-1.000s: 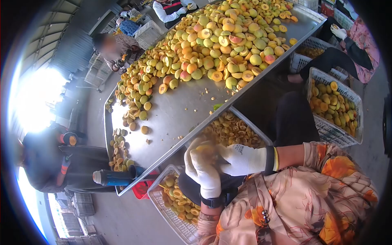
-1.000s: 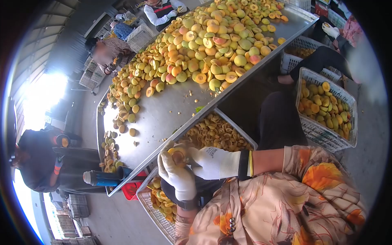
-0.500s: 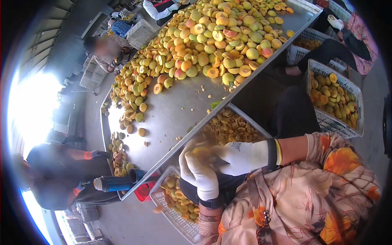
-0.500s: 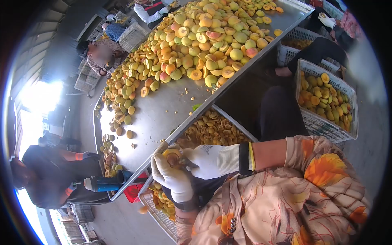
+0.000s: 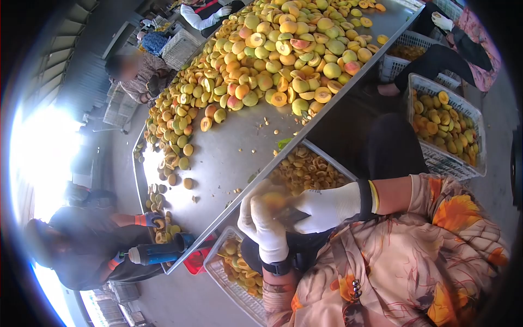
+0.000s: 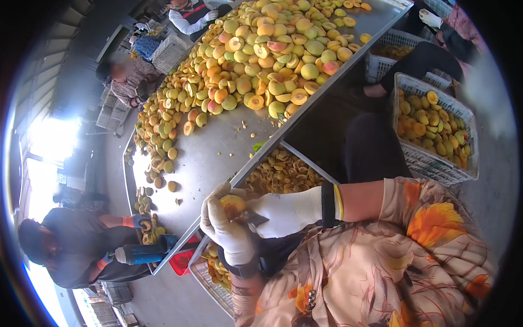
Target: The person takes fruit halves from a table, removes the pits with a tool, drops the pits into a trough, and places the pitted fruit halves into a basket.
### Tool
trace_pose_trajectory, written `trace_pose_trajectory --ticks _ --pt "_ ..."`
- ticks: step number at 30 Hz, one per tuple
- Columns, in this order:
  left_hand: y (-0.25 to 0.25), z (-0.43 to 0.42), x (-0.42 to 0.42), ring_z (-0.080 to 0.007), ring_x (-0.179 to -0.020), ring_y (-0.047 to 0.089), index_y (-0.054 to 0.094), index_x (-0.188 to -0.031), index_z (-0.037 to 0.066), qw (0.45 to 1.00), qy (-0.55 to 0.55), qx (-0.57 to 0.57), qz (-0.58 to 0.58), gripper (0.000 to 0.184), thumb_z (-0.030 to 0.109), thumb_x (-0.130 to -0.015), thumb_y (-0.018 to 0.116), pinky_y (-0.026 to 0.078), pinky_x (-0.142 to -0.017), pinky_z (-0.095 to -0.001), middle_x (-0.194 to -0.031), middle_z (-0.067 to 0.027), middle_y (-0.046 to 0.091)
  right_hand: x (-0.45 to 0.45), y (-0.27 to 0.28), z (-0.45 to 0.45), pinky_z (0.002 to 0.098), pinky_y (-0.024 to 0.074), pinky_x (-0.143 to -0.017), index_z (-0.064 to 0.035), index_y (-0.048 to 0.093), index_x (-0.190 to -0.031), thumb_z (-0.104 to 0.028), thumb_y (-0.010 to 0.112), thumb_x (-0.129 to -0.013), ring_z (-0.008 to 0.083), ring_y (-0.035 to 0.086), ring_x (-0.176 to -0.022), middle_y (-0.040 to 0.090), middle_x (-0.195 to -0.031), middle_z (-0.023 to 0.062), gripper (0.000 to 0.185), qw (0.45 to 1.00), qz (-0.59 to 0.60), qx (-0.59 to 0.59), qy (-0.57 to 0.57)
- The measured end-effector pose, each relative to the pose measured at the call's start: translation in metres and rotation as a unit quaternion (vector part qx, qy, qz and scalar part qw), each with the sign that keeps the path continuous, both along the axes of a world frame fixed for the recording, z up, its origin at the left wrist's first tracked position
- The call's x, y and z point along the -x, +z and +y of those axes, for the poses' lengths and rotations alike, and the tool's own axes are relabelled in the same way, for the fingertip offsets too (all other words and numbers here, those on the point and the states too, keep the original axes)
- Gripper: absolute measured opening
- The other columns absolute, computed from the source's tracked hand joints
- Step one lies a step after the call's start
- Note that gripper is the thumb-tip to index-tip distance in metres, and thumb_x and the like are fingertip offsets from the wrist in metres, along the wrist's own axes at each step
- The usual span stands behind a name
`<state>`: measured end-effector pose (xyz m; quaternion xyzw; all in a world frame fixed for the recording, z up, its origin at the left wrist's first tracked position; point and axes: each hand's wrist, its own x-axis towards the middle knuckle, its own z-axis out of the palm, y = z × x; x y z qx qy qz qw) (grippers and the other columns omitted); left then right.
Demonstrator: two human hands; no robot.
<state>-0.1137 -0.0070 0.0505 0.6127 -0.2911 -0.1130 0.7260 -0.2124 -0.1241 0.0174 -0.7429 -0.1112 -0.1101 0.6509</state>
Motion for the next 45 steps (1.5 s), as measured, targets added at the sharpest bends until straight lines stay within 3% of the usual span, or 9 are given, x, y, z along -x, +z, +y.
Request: trace_pose_trajectory --ticks 8,17,21,22,24,26,29,39,45 --pt "-0.009 -0.017 -0.003 -0.0230 -0.068 0.065 0.066 -0.110 -0.006 0.999 -0.028 0.023 0.002 0.053 0.045 -0.104 0.052 0.055 -0.067 -0.0346 -0.082 -0.0196 0.070 0.005 0.022 -0.020 0.0238 0.0293 -0.035 -0.0041 0.054 -0.115 -0.006 0.062 -0.084 0.0071 0.038 -0.038 0.040 -0.053 -0.0033 0.032 0.895 0.291 -0.254 0.223" --pt "-0.034 0.033 -0.046 -0.0200 -0.080 0.064 0.059 -0.122 -0.002 0.966 0.125 0.023 0.227 0.059 0.052 -0.105 0.049 0.052 -0.069 -0.0306 -0.094 -0.0145 0.067 -0.005 -0.001 -0.036 0.0265 0.0279 -0.032 -0.0007 0.054 -0.086 -0.011 0.067 -0.082 0.0098 0.038 -0.036 0.044 -0.053 0.0023 0.018 0.747 0.306 -0.419 0.415" --pt "-0.037 0.123 -0.076 -0.0212 -0.082 0.065 0.066 -0.116 -0.003 0.939 0.253 -0.099 0.210 0.051 0.045 -0.104 0.052 0.053 -0.073 -0.0321 -0.094 -0.0132 0.067 -0.025 -0.028 -0.041 0.0337 0.0446 -0.043 -0.0005 0.062 -0.098 -0.018 0.066 -0.085 0.0191 0.057 -0.047 0.058 -0.062 0.0112 0.022 0.926 0.317 -0.061 0.198" --pt "-0.046 0.156 -0.090 -0.0221 -0.084 0.065 0.069 -0.113 -0.004 0.930 0.238 -0.256 0.115 0.047 0.040 -0.103 0.056 0.053 -0.075 -0.0330 -0.094 -0.0134 0.067 -0.022 -0.057 -0.045 0.0438 0.0545 -0.061 -0.0003 0.065 -0.106 -0.021 0.064 -0.084 0.0308 0.071 -0.069 0.070 -0.079 0.0189 0.030 0.961 0.161 0.222 0.041" --pt "-0.057 0.194 -0.113 -0.0243 -0.089 0.066 0.071 -0.107 -0.004 0.823 0.232 -0.516 -0.059 0.038 0.032 -0.098 0.062 0.053 -0.080 -0.0351 -0.097 -0.0147 0.067 -0.020 -0.079 -0.061 0.0494 0.0549 -0.078 0.0023 0.065 -0.107 -0.020 0.062 -0.083 0.0408 0.072 -0.088 0.073 -0.093 0.0217 0.034 0.853 0.329 0.405 0.017" --pt "-0.058 0.202 -0.134 -0.0272 -0.096 0.066 0.071 -0.103 -0.003 0.635 0.242 -0.705 -0.201 0.030 0.025 -0.093 0.066 0.054 -0.085 -0.0375 -0.104 -0.0171 0.066 -0.020 -0.069 -0.072 0.0514 0.0543 -0.076 0.0022 0.061 -0.103 -0.021 0.060 -0.086 0.0429 0.070 -0.085 0.071 -0.089 0.0250 0.029 0.891 0.328 0.314 0.003" --pt "-0.048 0.140 -0.194 -0.0312 -0.101 0.064 0.070 -0.117 0.001 0.821 0.216 -0.507 -0.149 0.034 0.019 -0.089 0.070 0.051 -0.090 -0.0393 -0.115 -0.0185 0.065 -0.030 -0.065 -0.072 0.0530 0.0537 -0.076 0.0017 0.058 -0.105 -0.024 0.058 -0.089 0.0437 0.070 -0.085 0.069 -0.086 0.0263 0.030 0.908 0.311 0.279 -0.007" --pt "-0.105 -0.143 -0.436 -0.0415 -0.136 0.049 0.042 -0.151 0.000 0.830 0.163 -0.469 -0.254 0.069 0.034 -0.095 0.065 0.041 -0.111 -0.0437 -0.150 -0.0267 0.048 -0.025 -0.083 -0.107 0.0531 0.0522 -0.080 -0.0004 0.060 -0.107 -0.033 0.053 -0.093 0.0439 0.069 -0.086 0.070 -0.092 0.0243 0.036 0.894 0.399 0.197 0.050" --pt "-0.157 -0.171 -0.476 -0.0411 -0.118 0.063 0.044 -0.148 -0.005 0.854 0.130 -0.447 -0.234 0.076 0.034 -0.089 0.072 0.049 -0.100 -0.0422 -0.132 -0.0273 0.063 -0.030 -0.084 -0.111 0.0528 0.0521 -0.080 0.0002 0.053 -0.116 -0.032 0.051 -0.095 0.0433 0.069 -0.090 0.069 -0.095 0.0257 0.039 0.879 0.426 0.186 0.109"
